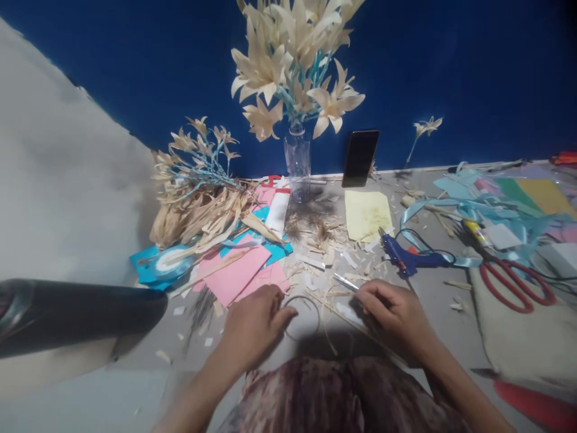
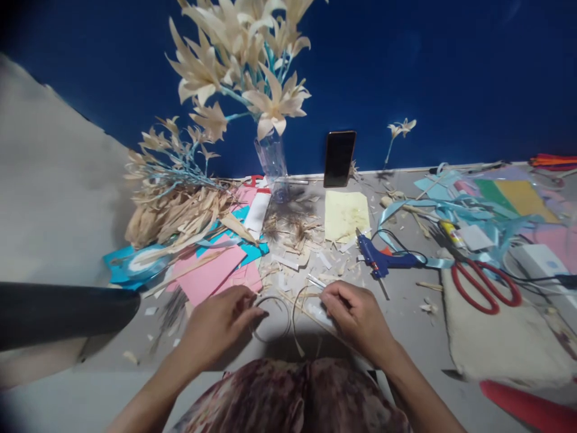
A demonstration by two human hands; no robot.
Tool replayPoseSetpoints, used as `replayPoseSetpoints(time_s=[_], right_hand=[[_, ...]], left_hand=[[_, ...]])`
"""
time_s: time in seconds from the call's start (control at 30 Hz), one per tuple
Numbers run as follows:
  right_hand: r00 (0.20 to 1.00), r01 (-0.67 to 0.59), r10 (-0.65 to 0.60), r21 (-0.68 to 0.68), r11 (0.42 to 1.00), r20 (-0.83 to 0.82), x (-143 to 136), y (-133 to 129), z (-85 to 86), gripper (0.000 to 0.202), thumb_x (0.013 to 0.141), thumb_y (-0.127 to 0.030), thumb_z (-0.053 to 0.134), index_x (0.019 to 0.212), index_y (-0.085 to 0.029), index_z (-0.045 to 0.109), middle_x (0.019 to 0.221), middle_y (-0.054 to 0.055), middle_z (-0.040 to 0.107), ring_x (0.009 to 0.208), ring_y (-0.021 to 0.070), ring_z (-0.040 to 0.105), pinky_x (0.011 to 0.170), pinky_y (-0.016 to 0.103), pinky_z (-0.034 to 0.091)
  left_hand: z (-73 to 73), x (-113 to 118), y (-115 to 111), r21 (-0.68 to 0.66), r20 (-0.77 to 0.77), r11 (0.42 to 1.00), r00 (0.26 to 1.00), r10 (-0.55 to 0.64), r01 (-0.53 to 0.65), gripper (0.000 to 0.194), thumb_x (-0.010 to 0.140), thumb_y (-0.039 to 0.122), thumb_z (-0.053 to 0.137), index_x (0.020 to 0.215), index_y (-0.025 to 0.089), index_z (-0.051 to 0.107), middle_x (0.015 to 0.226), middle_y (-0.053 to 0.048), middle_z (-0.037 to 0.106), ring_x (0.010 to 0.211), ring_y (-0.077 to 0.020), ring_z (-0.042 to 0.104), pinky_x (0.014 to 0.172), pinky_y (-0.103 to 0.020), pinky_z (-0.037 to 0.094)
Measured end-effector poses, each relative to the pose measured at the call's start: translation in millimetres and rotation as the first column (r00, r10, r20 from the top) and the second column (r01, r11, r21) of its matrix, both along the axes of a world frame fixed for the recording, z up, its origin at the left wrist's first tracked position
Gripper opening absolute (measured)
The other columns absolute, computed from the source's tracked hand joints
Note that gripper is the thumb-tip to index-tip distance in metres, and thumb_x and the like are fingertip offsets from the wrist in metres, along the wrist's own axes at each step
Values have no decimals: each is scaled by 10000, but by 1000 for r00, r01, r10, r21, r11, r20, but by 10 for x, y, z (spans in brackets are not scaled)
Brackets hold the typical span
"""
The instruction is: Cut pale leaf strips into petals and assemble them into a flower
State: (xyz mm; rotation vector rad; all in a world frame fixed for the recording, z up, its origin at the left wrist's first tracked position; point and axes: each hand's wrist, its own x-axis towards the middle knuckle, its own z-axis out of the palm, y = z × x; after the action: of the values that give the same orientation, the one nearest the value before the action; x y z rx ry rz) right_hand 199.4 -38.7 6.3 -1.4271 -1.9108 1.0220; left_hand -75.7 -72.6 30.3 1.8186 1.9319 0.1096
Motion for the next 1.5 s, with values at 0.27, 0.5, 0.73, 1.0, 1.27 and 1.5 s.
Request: replayPoseSetpoints(time_s=[0.27,0.5,0.73,1.0,1.27,1.5], right_hand=[[996,-78,78,7,997,-42,-154,-1,-16,232,907,-306,541,737,-192,650,666,7,662,626,157,596,613,251,427],[982,-113,113,12,994,-154,-363,22,148,170,839,-258,623,969,-199,714,815,26,667,663,151,577,623,249,437],[975,-119,126,49,992,-185,-388,83,179,153,858,-218,643,983,-202,729,750,7,651,652,148,563,618,246,425],[965,-214,223,75,974,-135,-322,110,193,161,860,-205,651,1015,-195,692,758,3,661,651,140,560,632,237,420],[939,-291,313,155,944,-144,-305,114,195,132,861,-209,673,989,-189,697,826,19,691,696,141,585,679,247,427],[947,-212,249,188,959,-204,-337,143,158,110,862,-157,652,963,-198,671,917,40,687,739,152,596,678,265,458]], left_hand=[[-255,81,-106,375,50,927,998,-45,23,143,946,261,462,873,214,575,855,-57,681,789,-204,650,675,-307,461],[-165,184,12,665,207,747,963,-170,-11,105,912,177,527,856,219,605,858,-52,719,818,-191,682,732,-306,516],[16,293,60,315,658,919,752,-32,-236,126,799,281,681,891,209,633,844,-39,687,809,-203,652,725,-312,507],[97,412,220,-373,905,927,239,351,52,244,835,382,674,887,149,627,553,-37,679,475,-142,584,521,-248,418],[63,339,262,-34,822,935,523,226,-352,416,831,366,665,1216,222,600,965,-49,763,896,-202,698,830,-335,515],[71,376,127,-179,880,983,453,141,41,376,909,475,567,713,160,620,558,-10,629,524,-138,555,579,-259,431]])
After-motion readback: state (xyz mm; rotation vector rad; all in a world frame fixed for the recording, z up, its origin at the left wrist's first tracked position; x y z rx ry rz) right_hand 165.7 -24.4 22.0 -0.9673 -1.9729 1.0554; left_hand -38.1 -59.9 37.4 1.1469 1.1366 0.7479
